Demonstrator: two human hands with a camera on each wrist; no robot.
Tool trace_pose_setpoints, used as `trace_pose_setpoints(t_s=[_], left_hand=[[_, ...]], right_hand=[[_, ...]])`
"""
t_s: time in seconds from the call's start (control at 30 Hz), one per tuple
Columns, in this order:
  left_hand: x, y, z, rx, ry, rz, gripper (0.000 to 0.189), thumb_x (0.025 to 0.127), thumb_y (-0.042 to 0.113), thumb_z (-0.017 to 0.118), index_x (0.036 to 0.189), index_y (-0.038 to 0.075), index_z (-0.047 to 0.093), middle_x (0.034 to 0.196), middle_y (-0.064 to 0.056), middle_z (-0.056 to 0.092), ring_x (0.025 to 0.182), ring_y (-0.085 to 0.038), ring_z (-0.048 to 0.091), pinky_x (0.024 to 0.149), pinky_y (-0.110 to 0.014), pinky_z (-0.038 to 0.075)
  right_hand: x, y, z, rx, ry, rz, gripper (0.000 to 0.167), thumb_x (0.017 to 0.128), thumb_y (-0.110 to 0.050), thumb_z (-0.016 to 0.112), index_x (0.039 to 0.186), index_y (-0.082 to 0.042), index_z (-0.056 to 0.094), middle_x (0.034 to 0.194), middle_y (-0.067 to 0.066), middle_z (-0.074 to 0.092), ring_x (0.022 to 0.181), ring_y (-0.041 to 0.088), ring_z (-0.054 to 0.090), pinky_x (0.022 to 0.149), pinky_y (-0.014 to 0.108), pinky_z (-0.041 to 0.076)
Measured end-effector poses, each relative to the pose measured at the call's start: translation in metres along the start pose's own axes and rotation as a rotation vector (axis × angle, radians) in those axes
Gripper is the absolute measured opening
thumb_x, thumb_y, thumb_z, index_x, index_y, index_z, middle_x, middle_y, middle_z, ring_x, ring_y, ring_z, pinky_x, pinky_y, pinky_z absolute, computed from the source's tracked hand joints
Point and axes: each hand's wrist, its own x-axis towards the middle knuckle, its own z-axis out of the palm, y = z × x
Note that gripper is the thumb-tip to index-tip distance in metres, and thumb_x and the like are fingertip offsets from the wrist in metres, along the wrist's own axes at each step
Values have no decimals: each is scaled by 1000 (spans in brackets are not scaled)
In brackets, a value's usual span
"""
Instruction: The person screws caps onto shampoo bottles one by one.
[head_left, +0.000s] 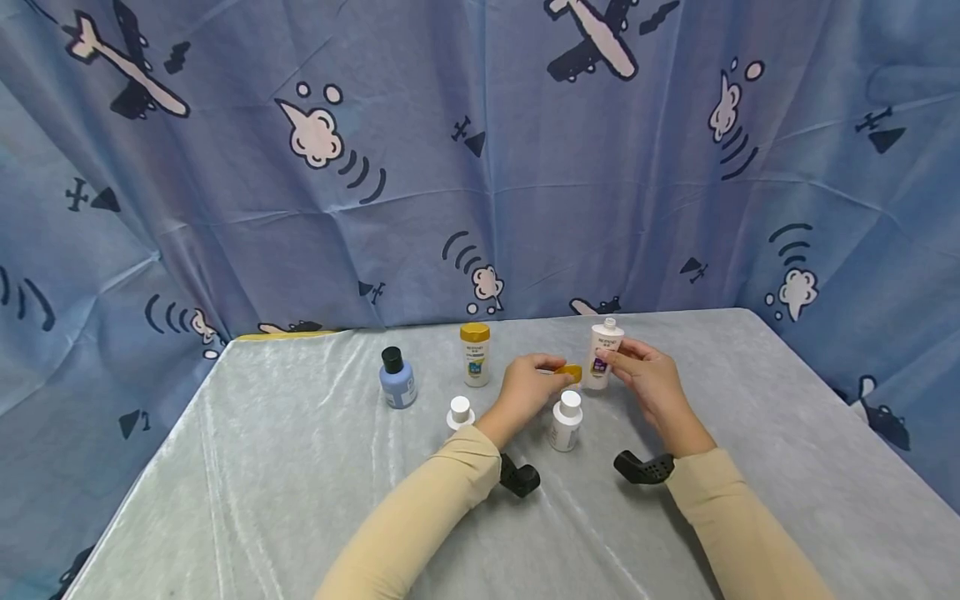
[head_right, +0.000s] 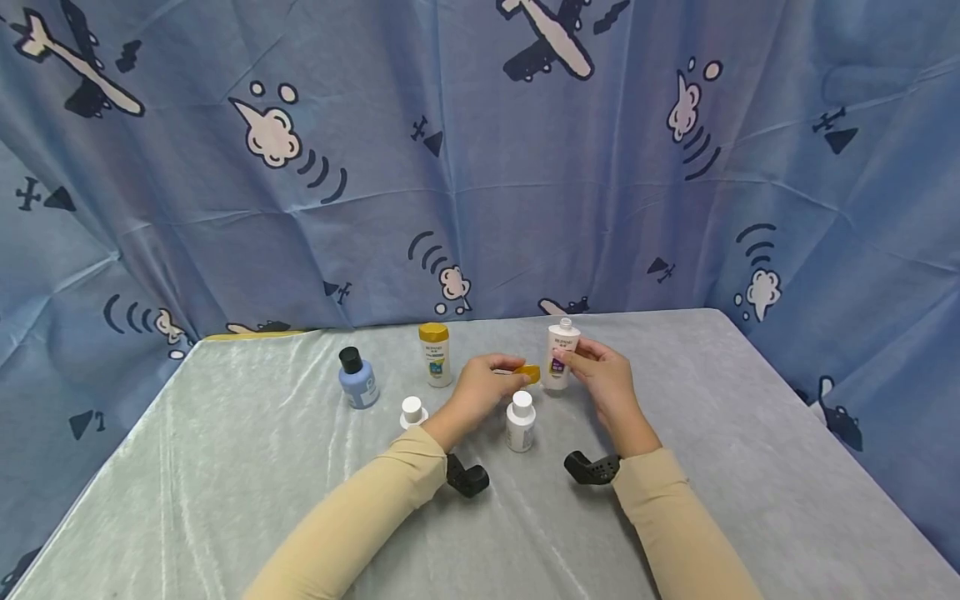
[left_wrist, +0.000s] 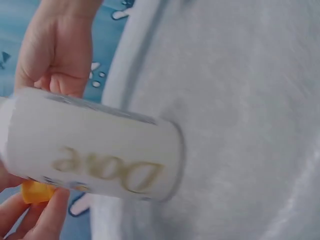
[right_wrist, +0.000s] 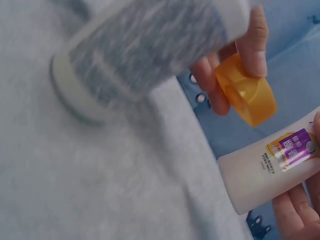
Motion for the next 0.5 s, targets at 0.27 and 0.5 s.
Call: trace_pose_setpoints(t_s=[0.27, 0.5], left_hand=[[-11, 23, -10, -51, 28, 51, 30, 87, 14, 75, 115, 4, 73, 113, -10, 74, 98, -15, 68, 81, -21, 57], [-18, 36, -21, -59, 67, 77, 28, 88, 13, 72, 115, 4, 73, 112, -11, 73, 97, -15, 66, 81, -22, 57]], right_hand=[[-17, -21, 6, -159, -43, -57, 67, 91, -36, 73, 144, -3, 49, 113, -14, 58, 112, 3, 55, 109, 29, 47], [-27, -33, 10, -233, -46, -103, 67, 88, -40, 75, 140, -3, 54, 113, -10, 62, 127, 22, 51, 116, 50, 38]])
